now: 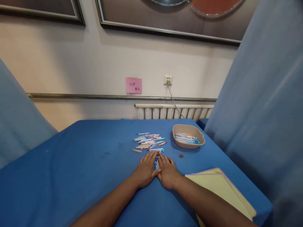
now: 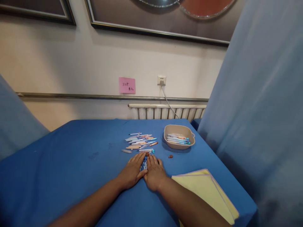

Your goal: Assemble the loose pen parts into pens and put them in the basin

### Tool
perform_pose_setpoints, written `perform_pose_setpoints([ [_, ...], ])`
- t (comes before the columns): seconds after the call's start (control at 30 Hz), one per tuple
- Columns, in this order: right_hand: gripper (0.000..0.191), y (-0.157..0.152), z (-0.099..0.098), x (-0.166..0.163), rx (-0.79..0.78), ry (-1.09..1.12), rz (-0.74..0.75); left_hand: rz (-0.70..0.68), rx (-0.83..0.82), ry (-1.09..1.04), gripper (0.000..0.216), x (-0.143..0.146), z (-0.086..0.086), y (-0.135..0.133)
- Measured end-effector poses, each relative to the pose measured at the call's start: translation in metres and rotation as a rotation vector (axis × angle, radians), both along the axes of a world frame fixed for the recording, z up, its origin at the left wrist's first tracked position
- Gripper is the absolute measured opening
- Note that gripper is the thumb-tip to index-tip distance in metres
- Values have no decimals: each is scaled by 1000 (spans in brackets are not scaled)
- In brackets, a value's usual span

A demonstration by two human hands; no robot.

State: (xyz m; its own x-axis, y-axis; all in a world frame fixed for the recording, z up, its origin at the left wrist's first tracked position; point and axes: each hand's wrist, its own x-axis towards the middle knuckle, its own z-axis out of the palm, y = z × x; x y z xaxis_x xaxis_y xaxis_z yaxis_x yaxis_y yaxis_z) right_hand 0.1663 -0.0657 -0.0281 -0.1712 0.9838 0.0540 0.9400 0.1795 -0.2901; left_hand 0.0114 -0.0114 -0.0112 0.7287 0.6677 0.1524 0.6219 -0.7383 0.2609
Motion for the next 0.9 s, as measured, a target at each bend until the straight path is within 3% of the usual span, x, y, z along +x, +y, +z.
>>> perform_pose_setpoints([
  [0.2, 61, 4, 3, -9, 128, 89, -25, 38, 4, -285, 49, -6, 0, 13],
  [0.37, 43, 16, 0, 3, 206, 226, -158, 170, 86, -421, 38, -20, -6, 46],
  [0.47, 32, 40, 2, 11, 251, 282, -222, 253, 106, -423, 30, -32, -10, 67],
  [0.63, 23, 81, 8, 13, 215, 274, -207, 352, 65, -335, 25, -49, -10, 84],
  [0.9, 18, 80, 7, 25, 68, 158, -32, 364, -30, -186, 20, -51, -1, 81],
])
